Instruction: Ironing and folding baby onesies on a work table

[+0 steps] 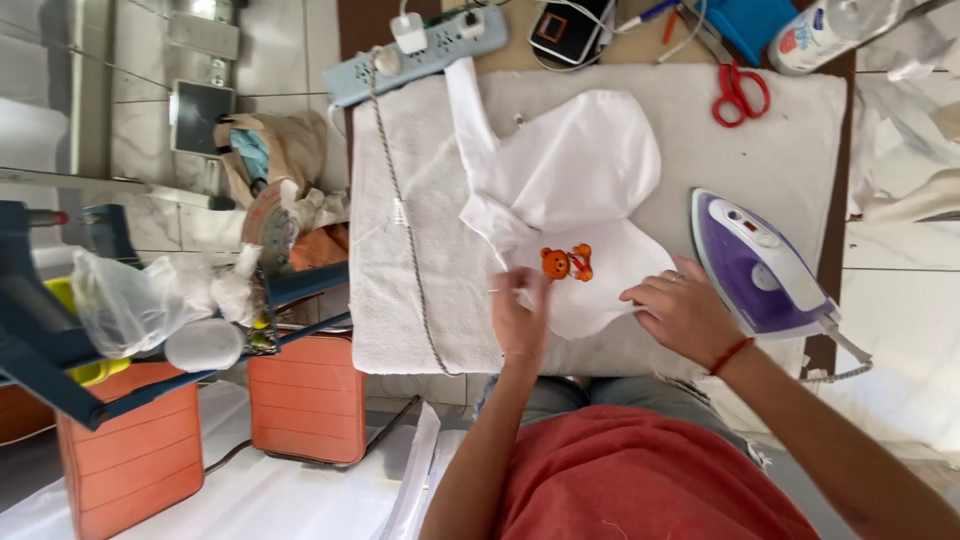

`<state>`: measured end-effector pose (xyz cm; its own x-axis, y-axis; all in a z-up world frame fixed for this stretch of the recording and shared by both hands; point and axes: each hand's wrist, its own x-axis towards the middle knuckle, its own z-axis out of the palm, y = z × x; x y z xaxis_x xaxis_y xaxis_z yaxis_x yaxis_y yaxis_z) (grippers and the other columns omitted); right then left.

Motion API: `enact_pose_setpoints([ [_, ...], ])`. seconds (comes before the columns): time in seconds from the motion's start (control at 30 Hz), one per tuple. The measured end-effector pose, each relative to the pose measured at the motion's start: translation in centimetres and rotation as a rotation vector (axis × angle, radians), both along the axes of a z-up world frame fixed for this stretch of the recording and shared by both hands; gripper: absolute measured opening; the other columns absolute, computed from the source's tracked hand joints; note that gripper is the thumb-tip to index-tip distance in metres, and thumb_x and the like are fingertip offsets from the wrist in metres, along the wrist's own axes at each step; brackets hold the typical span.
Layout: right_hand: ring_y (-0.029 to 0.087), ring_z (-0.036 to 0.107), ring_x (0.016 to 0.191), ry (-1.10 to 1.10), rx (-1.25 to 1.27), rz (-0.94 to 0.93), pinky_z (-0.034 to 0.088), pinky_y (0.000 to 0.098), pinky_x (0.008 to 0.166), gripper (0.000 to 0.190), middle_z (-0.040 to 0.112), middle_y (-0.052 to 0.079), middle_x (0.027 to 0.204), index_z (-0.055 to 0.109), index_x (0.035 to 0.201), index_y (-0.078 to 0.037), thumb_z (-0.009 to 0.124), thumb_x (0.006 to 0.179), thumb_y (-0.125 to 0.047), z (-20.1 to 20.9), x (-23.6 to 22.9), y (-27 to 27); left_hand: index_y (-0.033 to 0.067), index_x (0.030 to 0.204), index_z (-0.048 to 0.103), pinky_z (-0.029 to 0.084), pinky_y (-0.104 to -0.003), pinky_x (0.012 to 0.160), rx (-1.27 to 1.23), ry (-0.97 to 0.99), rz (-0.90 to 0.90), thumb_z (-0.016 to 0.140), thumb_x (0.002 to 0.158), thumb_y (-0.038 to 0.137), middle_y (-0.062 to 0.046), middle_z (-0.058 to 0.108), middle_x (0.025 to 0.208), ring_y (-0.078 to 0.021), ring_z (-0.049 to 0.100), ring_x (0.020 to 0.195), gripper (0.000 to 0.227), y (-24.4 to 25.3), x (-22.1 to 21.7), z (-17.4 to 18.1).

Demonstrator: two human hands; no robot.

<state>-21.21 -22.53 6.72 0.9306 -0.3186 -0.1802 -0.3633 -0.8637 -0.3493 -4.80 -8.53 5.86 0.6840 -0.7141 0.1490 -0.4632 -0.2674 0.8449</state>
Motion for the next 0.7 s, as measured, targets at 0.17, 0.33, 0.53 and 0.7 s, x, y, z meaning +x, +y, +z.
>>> enact_pose_setpoints([
  [0.17, 0.013, 0.054, 0.095, 0.182, 0.279, 0.031, 0.027, 0.0509, 0.097, 0.039, 0.055, -0.013, 0.099, 0.060, 0.093, -0.031, 0.064, 0.064, -0.056, -0.1, 0.2, -0.6, 0.0164, 0.106, 0.055, 0.041, -0.046, 0.084, 0.410, 0.112, 0.452, 0.073, 0.065, 0.032, -0.012, 0.043, 0.103, -0.0371, 0.047, 0.095, 0.047, 0.4, 4.0, -6.7],
  [0.33, 0.034, 0.028, 0.121, -0.104, 0.234, 0.047, 0.034, 0.0499, 0.089, 0.068, 0.024, 0.010, 0.133, 0.034, 0.129, -0.024, 0.064, 0.068, -0.017, 8.2, 8.1, -0.2, 0.0148, 0.083, 0.053, 0.034, -0.042, 0.087, 0.095, -0.389, 0.096, 0.059, 0.078, 0.020, -0.005, 0.051, 0.084, -0.0233, 0.055, 0.081, 0.010, -2.2, 4.5, -3.5],
  [0.53, 0.028, 0.030, 0.119, -0.158, 0.241, 0.209, 0.018, 0.0584, 0.096, 0.040, 0.038, 0.002, 0.116, 0.052, 0.091, -0.020, 0.071, 0.060, -0.036, 10.9, 11.9, -3.3, 0.0181, 0.093, 0.055, 0.046, -0.036, 0.071, -0.122, -0.322, -0.228, 0.050, 0.081, 0.020, -0.001, 0.054, 0.075, -0.0230, 0.057, 0.073, 0.012, -1.5, 2.4, 2.8],
  [0.7, 0.016, 0.060, 0.077, -0.195, 0.307, 0.226, 0.034, 0.0421, 0.089, 0.027, 0.062, -0.005, 0.070, 0.056, 0.064, -0.018, 0.069, 0.065, -0.041, 12.8, 10.3, -3.6, 0.0153, 0.095, 0.052, 0.032, -0.041, 0.093, 0.085, -0.199, -0.190, 0.064, 0.070, 0.042, 0.000, 0.061, 0.078, -0.0178, 0.058, 0.073, 0.039, 0.7, 3.4, 4.7],
])
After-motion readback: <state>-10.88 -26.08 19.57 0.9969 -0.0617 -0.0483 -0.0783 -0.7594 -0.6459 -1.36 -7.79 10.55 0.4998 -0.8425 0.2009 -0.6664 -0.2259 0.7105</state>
